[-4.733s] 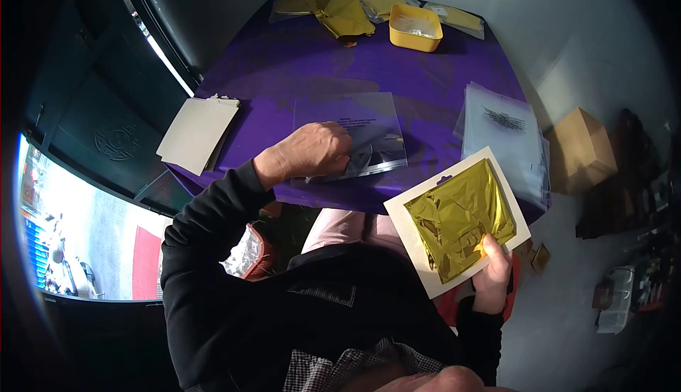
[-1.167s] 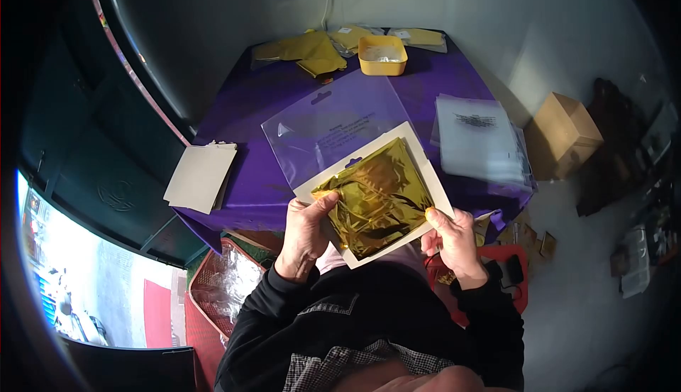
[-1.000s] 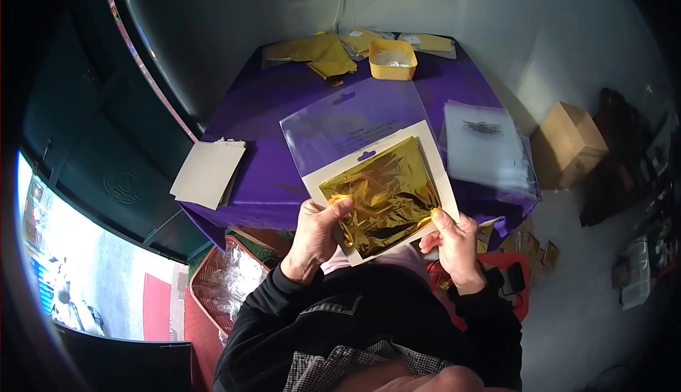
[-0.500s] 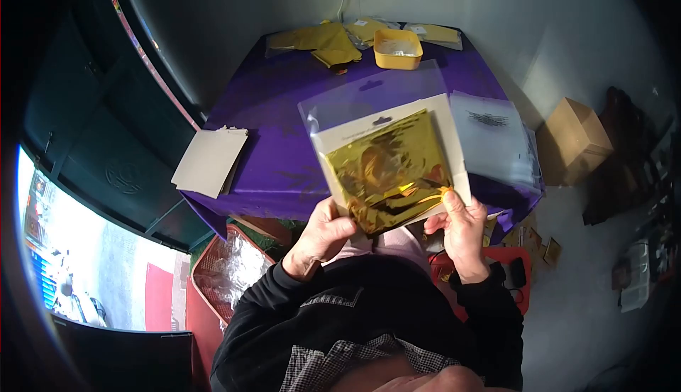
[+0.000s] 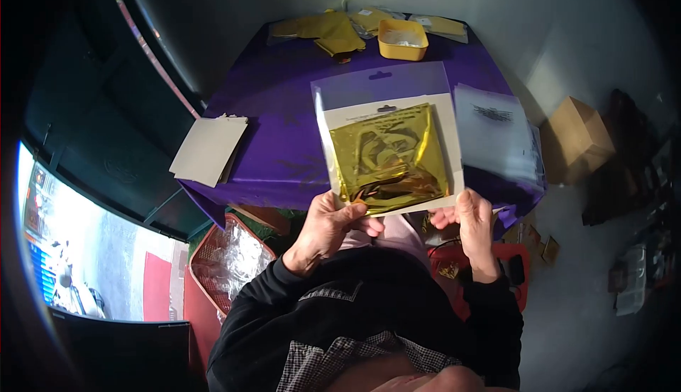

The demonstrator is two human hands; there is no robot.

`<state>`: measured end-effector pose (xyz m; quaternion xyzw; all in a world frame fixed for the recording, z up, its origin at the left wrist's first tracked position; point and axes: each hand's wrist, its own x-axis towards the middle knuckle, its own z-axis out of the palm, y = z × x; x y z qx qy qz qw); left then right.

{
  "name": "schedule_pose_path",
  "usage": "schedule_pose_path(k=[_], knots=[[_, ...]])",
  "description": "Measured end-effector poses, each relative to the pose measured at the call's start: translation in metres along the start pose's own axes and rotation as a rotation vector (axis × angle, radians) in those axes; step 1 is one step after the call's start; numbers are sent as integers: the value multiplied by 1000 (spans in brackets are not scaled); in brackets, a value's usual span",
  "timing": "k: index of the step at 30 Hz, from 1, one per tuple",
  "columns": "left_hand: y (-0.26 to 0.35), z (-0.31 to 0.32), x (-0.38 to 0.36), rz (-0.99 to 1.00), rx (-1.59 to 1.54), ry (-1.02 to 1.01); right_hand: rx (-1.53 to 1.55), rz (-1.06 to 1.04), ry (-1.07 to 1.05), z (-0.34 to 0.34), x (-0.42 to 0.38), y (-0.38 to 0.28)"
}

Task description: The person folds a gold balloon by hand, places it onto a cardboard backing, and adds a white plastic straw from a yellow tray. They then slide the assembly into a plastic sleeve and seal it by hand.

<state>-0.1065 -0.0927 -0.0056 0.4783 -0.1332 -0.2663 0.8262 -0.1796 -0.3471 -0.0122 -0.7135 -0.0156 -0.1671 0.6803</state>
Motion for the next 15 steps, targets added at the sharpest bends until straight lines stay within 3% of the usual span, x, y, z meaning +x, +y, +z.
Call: schedule_pose_path(k=[2, 4, 6, 15], knots=[[3, -4, -2, -9, -4, -30, 280, 16, -129, -8, 1, -3], [4, -4, -2, -37, -24, -46, 575, 60, -84, 6, 1, -10], [3, -7, -2, -60, 16, -57, 532, 172, -198, -11, -5, 13], [7, -5, -1, -144, -21, 27, 106, -44, -32, -3, -16, 26]])
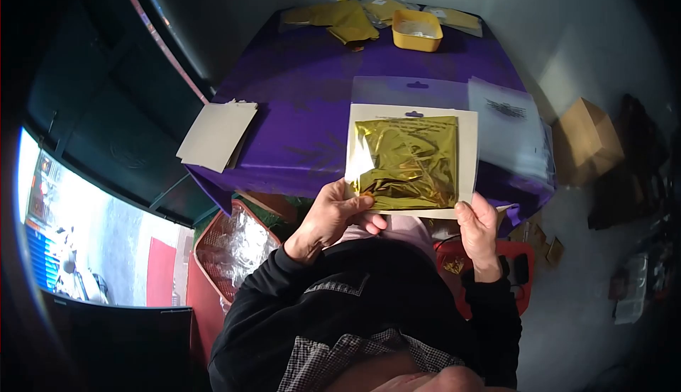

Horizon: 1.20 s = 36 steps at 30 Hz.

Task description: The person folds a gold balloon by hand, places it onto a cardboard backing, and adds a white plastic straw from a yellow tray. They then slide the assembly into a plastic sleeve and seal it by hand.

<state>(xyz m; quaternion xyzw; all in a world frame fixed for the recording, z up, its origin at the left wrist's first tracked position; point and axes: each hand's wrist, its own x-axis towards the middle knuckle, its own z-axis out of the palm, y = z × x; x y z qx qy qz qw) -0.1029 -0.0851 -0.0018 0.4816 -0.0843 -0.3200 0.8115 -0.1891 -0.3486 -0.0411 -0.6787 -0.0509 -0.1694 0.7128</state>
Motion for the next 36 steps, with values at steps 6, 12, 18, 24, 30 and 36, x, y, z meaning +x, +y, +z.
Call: schedule_pose_path(k=[6, 12, 18, 24, 30, 36], knots=[[0, -4, 1, 1, 26, -12, -54, -22, -81, 1, -4, -3], [-5, -4, 5, 79, 134, -37, -11, -10, 21, 0, -17, 12], [-8, -6, 8, 106, 229, -58, 288, 185, 132, 12, -22, 19], [-5, 1, 10, 109, 209, -29, 364, 70, 236, 24, -23, 28], [-25, 4, 17, 688, 398, 302, 408, 38, 269, 26, -20, 33], [-23, 0, 17, 796, 361, 280, 452, 64, 254, 25, -20, 30]])
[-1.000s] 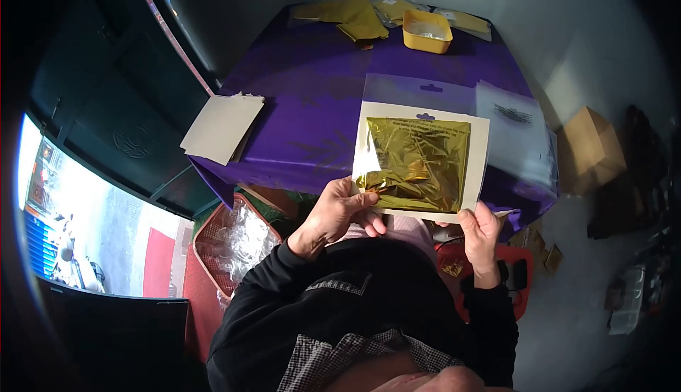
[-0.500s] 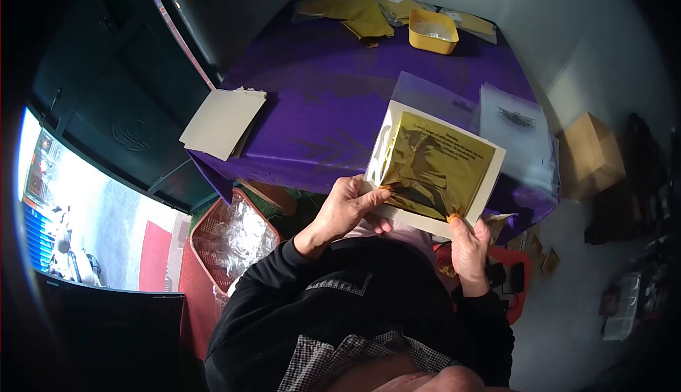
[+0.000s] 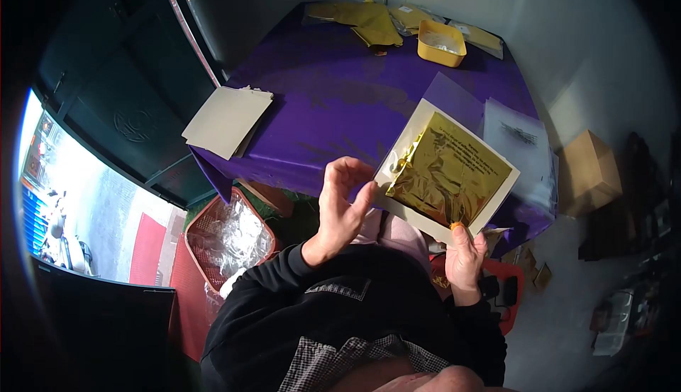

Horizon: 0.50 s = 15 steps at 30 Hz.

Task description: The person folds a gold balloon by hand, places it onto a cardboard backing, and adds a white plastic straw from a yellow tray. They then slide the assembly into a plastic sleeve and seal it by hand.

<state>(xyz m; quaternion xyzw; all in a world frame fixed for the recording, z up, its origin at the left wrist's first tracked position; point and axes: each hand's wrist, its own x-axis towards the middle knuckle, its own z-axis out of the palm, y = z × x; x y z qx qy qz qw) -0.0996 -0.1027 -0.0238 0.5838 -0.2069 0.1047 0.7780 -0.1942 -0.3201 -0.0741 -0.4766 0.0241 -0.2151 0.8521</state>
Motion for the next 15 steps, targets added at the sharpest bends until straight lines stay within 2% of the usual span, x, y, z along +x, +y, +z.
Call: schedule_pose_path(k=[3, 5, 7, 9, 11, 15], knots=[[9, -2, -2, 395, 616, -38, 29, -18, -103, 0, 0, -3], [7, -1, -6, 342, 562, -16, 15, 26, -66, 9, -3, -8], [5, -3, -6, 410, 727, -116, 1, 79, -23, 10, -7, -8], [1, -6, -8, 383, 762, -127, -53, 149, 1, 7, -11, -6], [-4, -11, -11, 393, 946, -163, -78, 191, 18, 8, -13, -7], [-3, -13, -12, 413, 1035, -109, -115, 232, 15, 4, -14, -5]])
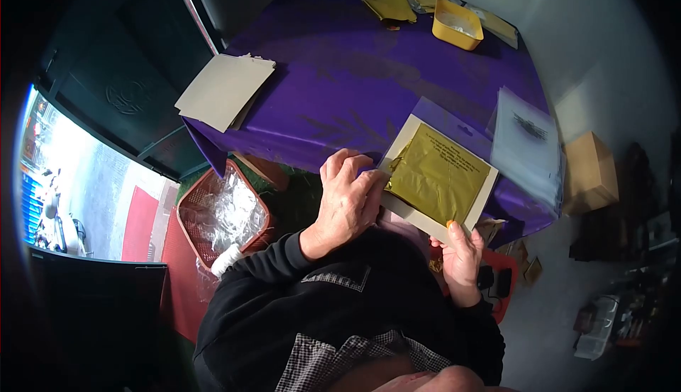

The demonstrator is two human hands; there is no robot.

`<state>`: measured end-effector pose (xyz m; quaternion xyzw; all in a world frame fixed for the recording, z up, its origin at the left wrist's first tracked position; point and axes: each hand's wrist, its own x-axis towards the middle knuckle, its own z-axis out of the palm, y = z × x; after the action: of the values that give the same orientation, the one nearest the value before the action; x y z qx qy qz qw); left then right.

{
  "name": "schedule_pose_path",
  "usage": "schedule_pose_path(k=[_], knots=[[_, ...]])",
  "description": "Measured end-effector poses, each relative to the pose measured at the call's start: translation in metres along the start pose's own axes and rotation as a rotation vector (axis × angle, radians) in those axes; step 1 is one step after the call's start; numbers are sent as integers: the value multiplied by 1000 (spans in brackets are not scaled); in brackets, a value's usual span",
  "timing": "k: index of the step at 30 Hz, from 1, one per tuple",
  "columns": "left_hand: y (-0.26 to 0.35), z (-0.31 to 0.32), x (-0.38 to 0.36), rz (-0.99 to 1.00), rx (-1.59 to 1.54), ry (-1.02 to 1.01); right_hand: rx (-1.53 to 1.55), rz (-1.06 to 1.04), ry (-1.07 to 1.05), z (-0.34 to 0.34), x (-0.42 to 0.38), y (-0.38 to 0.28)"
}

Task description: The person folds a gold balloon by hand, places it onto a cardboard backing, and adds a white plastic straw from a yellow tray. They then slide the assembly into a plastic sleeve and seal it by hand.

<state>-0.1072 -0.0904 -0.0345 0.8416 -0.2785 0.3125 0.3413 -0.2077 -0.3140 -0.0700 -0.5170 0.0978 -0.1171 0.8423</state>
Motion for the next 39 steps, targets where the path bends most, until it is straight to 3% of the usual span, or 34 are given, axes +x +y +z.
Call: schedule_pose_path(k=[6, 8, 10, 11, 12, 14, 18, 20, 22, 24, 26, 28, 29, 30, 32, 39], knots=[[-11, -4, 4, -30, -86, 92, -36, 15, -29, -6, 4, -2], [-8, -15, 1, -255, -216, -2, -37, 16, -20, -6, 6, -4], [-4, -20, -6, -710, -667, -56, -39, 2, 12, -7, 6, -9], [-4, -31, -4, -813, -897, -162, -32, 15, -15, -7, 6, -12], [-1, -46, 7, -916, -873, -349, -25, 30, -50, -7, 7, -14], [-15, -46, 0, -965, -1057, -460, -4, 0, -53, -6, 8, -21], [-30, -35, -7, -923, -916, -515, -77, 43, -153, -10, 8, -25], [-29, -31, -7, -1026, -1056, -547, -86, 75, -184, -11, 9, -24], [-18, -23, -8, -1220, -1449, -505, -188, 145, -250, -13, 11, -22], [-19, -8, -20, -1306, -1544, -481, -99, 188, -259, -20, 13, -21], [-17, 2, -27, -1297, -1577, -413, -10, 227, -265, -23, 13, -18], [-13, 4, -27, -1305, -1564, -384, 355, 187, -350, -24, 9, -14], [-10, 4, -27, -1312, -1550, -358, 406, 95, -472, -27, 9, -8], [-6, 4, -26, -1316, -1549, -361, 407, 96, -468, -26, 6, -9], [3, 3, -24, -1295, -1550, -313, -45, 62, -527, -23, -1, -11], [18, 4, -25, -1261, -1567, -330, 128, 25, -292, -16, -7, 13]])
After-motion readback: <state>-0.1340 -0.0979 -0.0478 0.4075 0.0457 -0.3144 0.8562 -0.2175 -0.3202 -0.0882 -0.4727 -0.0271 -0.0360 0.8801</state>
